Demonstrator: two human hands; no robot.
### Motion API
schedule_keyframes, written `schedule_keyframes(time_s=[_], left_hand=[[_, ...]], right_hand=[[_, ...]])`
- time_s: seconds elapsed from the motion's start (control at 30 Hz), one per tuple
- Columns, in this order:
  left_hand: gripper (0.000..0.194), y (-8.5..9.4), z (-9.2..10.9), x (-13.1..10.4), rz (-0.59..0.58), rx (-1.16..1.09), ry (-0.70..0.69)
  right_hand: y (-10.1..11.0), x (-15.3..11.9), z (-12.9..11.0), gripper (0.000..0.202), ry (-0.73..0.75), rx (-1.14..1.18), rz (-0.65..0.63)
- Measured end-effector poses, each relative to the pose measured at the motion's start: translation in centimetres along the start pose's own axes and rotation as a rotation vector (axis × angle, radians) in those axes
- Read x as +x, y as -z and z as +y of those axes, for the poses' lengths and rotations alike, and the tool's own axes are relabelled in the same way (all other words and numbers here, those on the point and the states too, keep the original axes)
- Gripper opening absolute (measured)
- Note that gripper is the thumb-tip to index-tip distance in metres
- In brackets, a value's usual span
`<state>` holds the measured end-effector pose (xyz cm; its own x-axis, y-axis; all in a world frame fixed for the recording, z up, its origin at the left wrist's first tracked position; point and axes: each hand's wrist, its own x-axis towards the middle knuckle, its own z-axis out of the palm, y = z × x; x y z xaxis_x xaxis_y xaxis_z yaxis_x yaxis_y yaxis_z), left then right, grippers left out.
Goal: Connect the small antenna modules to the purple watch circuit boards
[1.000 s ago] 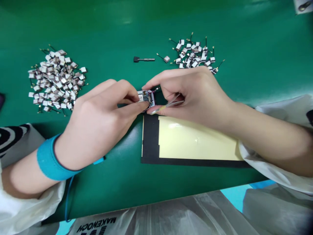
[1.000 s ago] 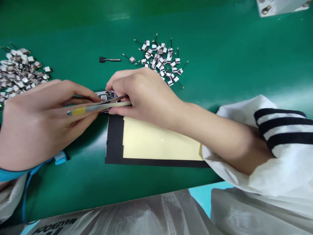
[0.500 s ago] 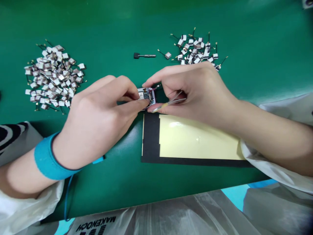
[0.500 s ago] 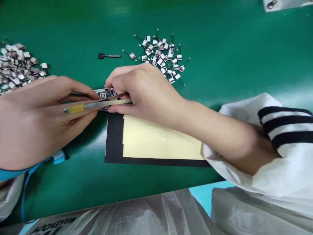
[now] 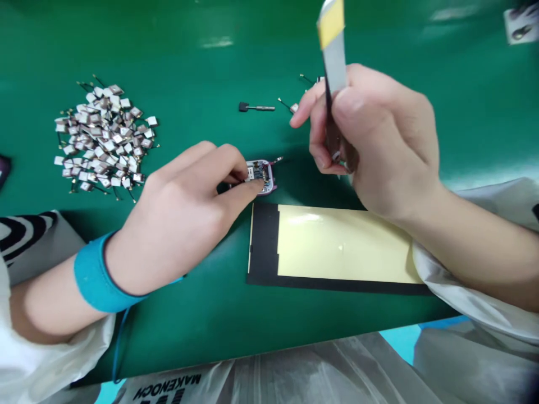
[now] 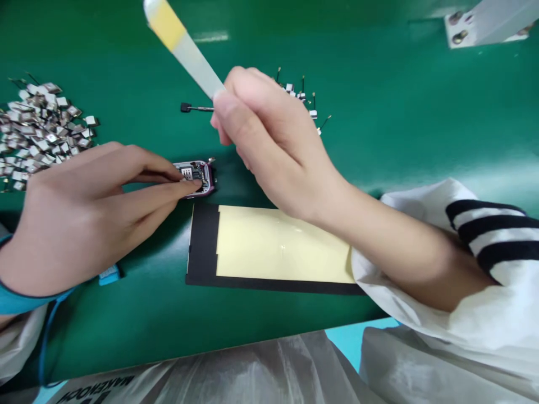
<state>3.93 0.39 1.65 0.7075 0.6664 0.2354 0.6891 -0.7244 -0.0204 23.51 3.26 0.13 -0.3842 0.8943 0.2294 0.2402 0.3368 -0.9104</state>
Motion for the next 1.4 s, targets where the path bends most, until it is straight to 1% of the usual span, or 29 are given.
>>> schedule_keyframes(time_s=[0.1,0.13,0.17,0.23,0.3,0.4,0.47,0.5,0.57,0.67,0.73,0.83,0.9,0.97,1.03,1.1,1.13,1.17,1.27,1.3,1.4], left_hand=[[0.019,-0.2,-0.2,-0.2,0.022,0.009,-0.042],[0.019,-0.2,-0.3,-0.2,0.030,0.005,-0.052],[0.018,-0.3,-0.3,-0.3,0.038,0.003,-0.063],[0.017,-0.4,-0.4,-0.3,0.051,0.004,-0.072],[0.017,-0.4,-0.4,-0.4,0.045,0.000,-0.068],[0.019,-0.4,-0.3,-0.4,0.011,-0.012,-0.045],[0.020,-0.4,-0.3,-0.4,0.009,-0.005,-0.044],[0.020,-0.3,-0.3,-0.4,0.012,0.003,-0.044],[0.021,-0.3,-0.2,-0.4,0.011,0.012,-0.040],[0.023,-0.2,-0.2,-0.4,-0.004,0.000,-0.027],[0.025,-0.2,-0.2,-0.4,-0.002,-0.013,-0.024],[0.025,-0.2,-0.2,-0.4,0.003,-0.025,-0.021],[0.024,-0.2,-0.2,-0.4,0.001,-0.025,-0.025],[0.024,-0.2,-0.2,-0.4,-0.002,-0.021,-0.032],[0.025,-0.2,-0.2,-0.5,0.013,-0.020,-0.037],[0.025,-0.3,-0.1,-0.5,0.038,-0.023,-0.039],[0.024,-0.3,-0.1,-0.5,0.049,-0.026,-0.039],[0.024,-0.4,-0.1,-0.5,0.055,-0.027,-0.037],[0.025,-0.4,-0.1,-0.5,0.049,-0.029,-0.032],[0.025,-0.4,-0.1,-0.5,0.045,-0.030,-0.029],[0.026,-0.3,-0.1,-0.5,0.051,-0.037,-0.034]], right_hand=[[0.6,0.3,-0.3,0.027,0.013,-0.248,-0.031],[0.7,0.4,-0.4,0.026,0.018,-0.286,-0.018],[0.8,0.6,-0.5,0.027,0.021,-0.276,0.017],[1.0,0.8,-0.7,0.029,0.040,-0.124,0.099],[0.9,1.1,-0.7,0.031,0.059,0.053,0.138],[0.8,1.2,-0.6,0.030,0.079,0.177,0.096],[0.9,1.1,-0.6,0.031,0.063,0.152,0.055],[1.0,1.1,-0.7,0.030,0.045,0.095,0.026],[1.2,1.0,-1.0,0.029,0.023,-0.101,-0.040],[1.6,1.2,-1.5,0.030,0.089,-0.489,-0.195],[1.8,1.3,-1.8,0.030,0.105,-0.695,-0.314],[2.0,1.2,-2.0,0.022,0.029,-0.931,-0.462],[2.2,1.1,-2.1,0.013,-0.011,-1.031,-0.513],[2.5,1.2,-2.2,0.012,-0.006,-1.046,-0.507],[2.6,1.8,-2.2,0.016,0.027,-1.010,-0.440],[2.4,3.0,-2.1,0.013,0.058,-0.974,-0.358],[2.2,3.7,-1.9,0.012,0.061,-0.963,-0.337],[1.9,4.6,-1.7,0.014,0.060,-0.956,-0.333],[0.5,6.8,-0.9,0.023,0.057,-0.960,-0.375],[0.0,7.3,-0.7,0.022,0.057,-0.968,-0.384],[-1.1,8.2,-0.2,0.008,0.050,-1.019,-0.369]])
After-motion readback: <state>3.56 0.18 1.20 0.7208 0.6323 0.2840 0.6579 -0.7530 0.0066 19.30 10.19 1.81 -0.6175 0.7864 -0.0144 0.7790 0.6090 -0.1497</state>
